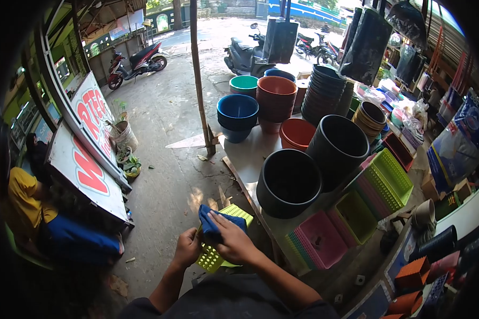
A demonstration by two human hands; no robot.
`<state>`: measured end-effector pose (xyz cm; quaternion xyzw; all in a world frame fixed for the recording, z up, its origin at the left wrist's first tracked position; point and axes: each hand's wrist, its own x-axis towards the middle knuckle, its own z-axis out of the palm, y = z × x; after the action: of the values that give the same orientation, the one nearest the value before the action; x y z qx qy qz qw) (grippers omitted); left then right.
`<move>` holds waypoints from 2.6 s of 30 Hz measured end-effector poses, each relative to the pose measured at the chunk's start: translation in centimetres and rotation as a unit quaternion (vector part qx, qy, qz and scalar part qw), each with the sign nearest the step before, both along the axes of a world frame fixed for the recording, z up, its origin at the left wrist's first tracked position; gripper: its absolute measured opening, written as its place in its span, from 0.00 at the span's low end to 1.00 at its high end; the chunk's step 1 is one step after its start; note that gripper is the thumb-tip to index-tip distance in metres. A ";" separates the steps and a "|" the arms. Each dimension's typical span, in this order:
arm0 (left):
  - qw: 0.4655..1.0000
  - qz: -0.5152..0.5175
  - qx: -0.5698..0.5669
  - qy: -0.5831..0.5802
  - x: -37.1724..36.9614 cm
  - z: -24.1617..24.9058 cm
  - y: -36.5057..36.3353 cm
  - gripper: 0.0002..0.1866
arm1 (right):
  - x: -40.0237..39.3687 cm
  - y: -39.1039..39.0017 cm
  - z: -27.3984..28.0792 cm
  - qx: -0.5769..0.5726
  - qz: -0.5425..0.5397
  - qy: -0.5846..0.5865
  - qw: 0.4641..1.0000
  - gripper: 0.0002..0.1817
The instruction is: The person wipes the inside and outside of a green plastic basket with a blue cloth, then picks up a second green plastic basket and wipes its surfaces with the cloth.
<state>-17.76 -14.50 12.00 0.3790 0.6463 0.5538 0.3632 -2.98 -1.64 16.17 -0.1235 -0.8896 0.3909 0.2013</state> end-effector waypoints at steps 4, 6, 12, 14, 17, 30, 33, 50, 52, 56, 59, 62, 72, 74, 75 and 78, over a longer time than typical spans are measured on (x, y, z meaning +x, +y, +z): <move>0.993 0.015 0.007 -0.115 -0.9 -2.3 1.3 0.20 | -1.1 -3.0 0.1 0.247 -0.127 -0.134 0.951 0.37; 0.962 0.040 0.060 -0.265 -0.9 -1.5 2.1 0.25 | -1.6 -4.0 -0.7 0.276 -0.122 -0.143 0.943 0.34; 0.902 0.045 0.090 -0.420 -2.8 -0.2 3.0 0.28 | -2.6 -6.0 -2.7 0.271 -0.076 -0.141 0.949 0.34; 0.942 0.034 0.068 -0.326 -3.6 -1.6 3.3 0.26 | -2.4 -6.5 -2.8 0.242 -0.061 -0.135 0.959 0.33; 0.907 0.069 0.086 -0.406 -3.4 -0.6 3.2 0.22 | -1.8 -6.9 -3.6 0.265 -0.053 -0.123 0.955 0.34; 0.625 -0.171 0.263 -0.715 -1.3 -3.6 1.7 0.32 | 0.8 -6.7 -9.5 0.312 -0.137 0.103 0.934 0.38; 0.733 -0.081 0.164 -0.655 -0.5 -4.7 1.1 0.30 | 1.9 -6.5 -9.0 0.272 -0.108 0.128 0.948 0.43; 0.847 -0.078 0.192 -0.490 -2.0 -9.7 -2.4 0.27 | 11.6 3.6 -0.1 -0.395 -0.240 0.214 0.861 0.28; 0.842 -0.078 0.187 -0.500 -1.8 -9.8 -3.0 0.26 | 12.8 5.3 -2.2 -0.380 -0.234 0.167 0.879 0.26; 0.855 -0.145 0.139 -0.478 -1.5 -7.1 -3.4 0.23 | 12.2 5.7 -0.8 -0.377 -0.251 0.103 0.885 0.28; 0.814 -0.124 0.067 -0.563 -1.5 -9.2 -3.4 0.24 | 12.3 8.3 -2.6 -0.465 -0.260 0.018 0.846 0.26; 0.811 -0.089 0.077 -0.573 -0.8 -8.7 -3.7 0.28 | 11.0 9.3 -5.0 -0.291 -0.096 0.026 0.952 0.29; 0.845 -0.002 0.052 -0.532 1.5 -6.7 -2.9 0.33 | 2.8 -5.3 -3.3 0.148 -0.058 -0.139 0.977 0.48; 0.847 -0.035 0.140 -0.511 2.1 -7.7 -3.4 0.34 | 2.7 -7.6 -1.4 0.157 0.040 -0.124 0.979 0.48; 0.811 -0.086 0.226 -0.533 2.0 -10.1 -4.3 0.36 | 3.0 -8.4 -1.1 0.160 0.076 -0.110 0.978 0.46; 0.784 -0.072 0.097 -0.609 -0.2 -7.8 -3.9 0.38 | 4.7 -8.1 -1.6 0.177 0.133 -0.107 0.969 0.45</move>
<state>-17.92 -18.36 4.21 0.0411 0.2041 0.7016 0.6815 1.73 -9.78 14.61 -0.0075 -0.9694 0.2353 0.0702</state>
